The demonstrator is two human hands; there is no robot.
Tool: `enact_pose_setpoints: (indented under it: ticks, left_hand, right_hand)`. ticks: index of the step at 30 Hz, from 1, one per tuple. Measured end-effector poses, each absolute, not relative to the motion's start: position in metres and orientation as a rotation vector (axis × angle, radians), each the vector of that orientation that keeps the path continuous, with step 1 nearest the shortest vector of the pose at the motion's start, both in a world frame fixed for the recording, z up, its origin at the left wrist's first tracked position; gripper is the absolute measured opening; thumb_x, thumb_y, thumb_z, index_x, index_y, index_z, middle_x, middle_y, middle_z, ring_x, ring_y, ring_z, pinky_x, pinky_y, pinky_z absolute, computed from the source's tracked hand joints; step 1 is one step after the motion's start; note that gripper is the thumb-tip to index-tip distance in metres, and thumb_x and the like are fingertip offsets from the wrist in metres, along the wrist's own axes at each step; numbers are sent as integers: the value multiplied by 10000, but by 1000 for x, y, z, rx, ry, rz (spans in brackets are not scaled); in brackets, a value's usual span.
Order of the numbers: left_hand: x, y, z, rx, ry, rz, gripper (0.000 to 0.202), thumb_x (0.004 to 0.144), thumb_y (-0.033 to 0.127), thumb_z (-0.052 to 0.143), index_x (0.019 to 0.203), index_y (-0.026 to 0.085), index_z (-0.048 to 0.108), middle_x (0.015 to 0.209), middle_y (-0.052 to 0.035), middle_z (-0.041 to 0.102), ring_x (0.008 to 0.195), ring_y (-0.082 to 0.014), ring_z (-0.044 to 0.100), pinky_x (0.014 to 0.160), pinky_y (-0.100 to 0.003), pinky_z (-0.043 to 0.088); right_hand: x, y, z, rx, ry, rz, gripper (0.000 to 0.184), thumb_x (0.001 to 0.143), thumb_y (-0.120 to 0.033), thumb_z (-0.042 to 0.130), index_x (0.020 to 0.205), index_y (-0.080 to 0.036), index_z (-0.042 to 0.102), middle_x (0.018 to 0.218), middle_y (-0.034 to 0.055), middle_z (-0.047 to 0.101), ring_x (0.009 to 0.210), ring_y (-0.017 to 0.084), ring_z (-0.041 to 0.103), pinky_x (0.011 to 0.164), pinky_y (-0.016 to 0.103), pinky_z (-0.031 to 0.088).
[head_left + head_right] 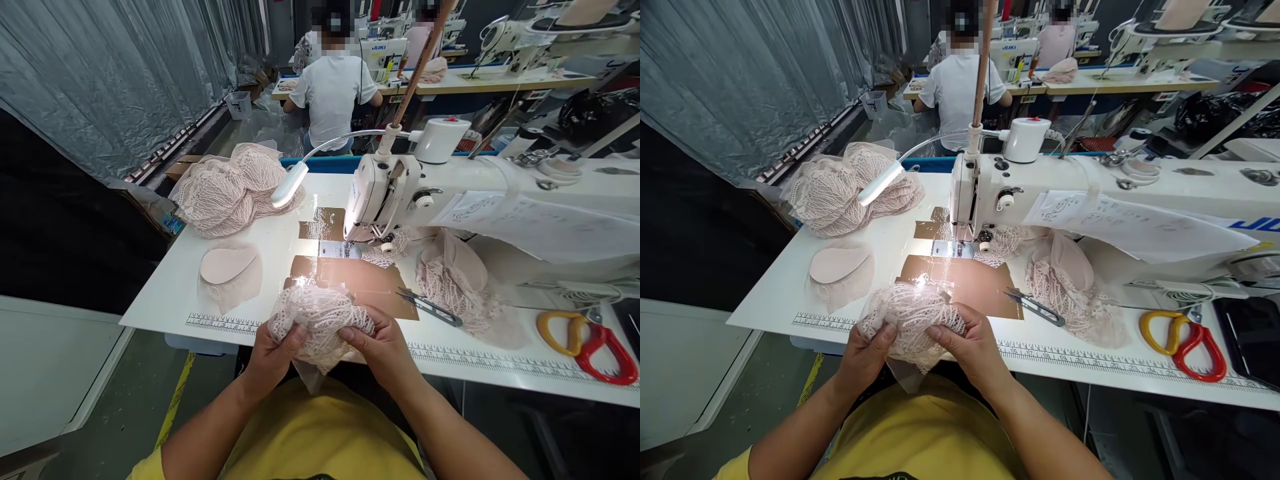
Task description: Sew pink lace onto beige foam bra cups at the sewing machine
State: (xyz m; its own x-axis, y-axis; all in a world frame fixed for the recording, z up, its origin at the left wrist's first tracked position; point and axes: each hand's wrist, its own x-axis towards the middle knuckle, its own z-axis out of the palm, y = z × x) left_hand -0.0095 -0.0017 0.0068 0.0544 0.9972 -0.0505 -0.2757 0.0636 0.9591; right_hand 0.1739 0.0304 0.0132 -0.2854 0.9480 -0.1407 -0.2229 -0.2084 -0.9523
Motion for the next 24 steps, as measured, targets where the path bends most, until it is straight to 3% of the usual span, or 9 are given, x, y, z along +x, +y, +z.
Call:
enact_pose_setpoints:
  ticks: [4, 6, 9, 11, 13, 14, 16, 18, 24]
  left_hand:
    - [-37, 4, 10, 1048, 909, 892, 99, 795, 236, 604, 775, 143, 632, 646, -8, 610, 574, -121, 546, 606, -258, 470]
    - [-53, 7, 16, 1112, 1020, 859, 89, 776, 156, 574, 688, 150, 584, 591, 17, 556, 527, -93, 490, 560, -225, 431]
    - [-65, 10, 28, 1272, 1153, 1065, 68, 796, 157, 566, 842, 176, 612, 883, -37, 630, 806, -149, 585, 746, -262, 476]
    - [-62, 13, 38, 1451, 1126, 1108, 314, 768, 215, 646, 1079, 210, 603, 1202, -81, 573, 1123, -232, 519, 944, -326, 432]
    - [-53, 16, 46, 1590, 1092, 992, 561, 701, 249, 731, 1229, 228, 544, 1314, -88, 514, 1210, -270, 462, 1008, -343, 387]
    - [-48, 18, 48, 1610, 1081, 912, 574, 688, 258, 745, 1226, 218, 547, 1258, -85, 552, 1144, -261, 507, 969, -328, 410]
    - [-38, 23, 50, 1561, 1027, 778, 391, 725, 271, 711, 1089, 176, 607, 1011, -55, 623, 894, -199, 576, 798, -278, 460]
    - [-31, 28, 49, 1471, 940, 728, 187, 779, 272, 645, 910, 140, 624, 795, -15, 576, 705, -138, 522, 652, -234, 427]
    - [-26, 37, 46, 1379, 822, 696, 187, 805, 291, 622, 872, 117, 609, 744, -7, 505, 677, -122, 456, 622, -224, 382]
  right_hand:
    - [184, 33, 14, -1020, -1012, 1493, 198, 666, -336, 788, 722, -202, 654, 637, -28, 601, 574, 124, 535, 575, 254, 475]
    - [188, 33, 18, -1027, -1047, 1447, 194, 676, -352, 778, 739, -206, 666, 642, -20, 608, 582, 133, 546, 571, 262, 484]
    - [188, 33, 27, -1027, -1259, 1446, 210, 711, -350, 749, 866, -217, 703, 712, 1, 655, 605, 149, 581, 571, 270, 504]
    - [184, 32, 32, -972, -1475, 1456, 243, 752, -320, 717, 976, -228, 705, 786, 14, 683, 669, 168, 612, 628, 286, 522]
    - [179, 31, 35, -876, -1676, 1448, 222, 803, -286, 666, 1016, -236, 705, 844, 23, 697, 739, 186, 628, 694, 303, 525]
    - [177, 31, 36, -835, -1753, 1438, 202, 825, -272, 640, 1012, -236, 709, 867, 27, 701, 764, 192, 631, 719, 309, 522]
    - [175, 32, 36, -817, -1829, 1405, 180, 847, -262, 611, 995, -237, 710, 890, 30, 705, 783, 197, 636, 732, 308, 517]
    - [176, 33, 37, -891, -1814, 1351, 152, 848, -272, 611, 963, -235, 703, 874, 28, 705, 778, 192, 640, 716, 294, 513]
    - [176, 44, 42, -1074, -1730, 1097, 135, 830, -291, 614, 734, -208, 663, 818, 42, 694, 783, 194, 651, 685, 289, 504]
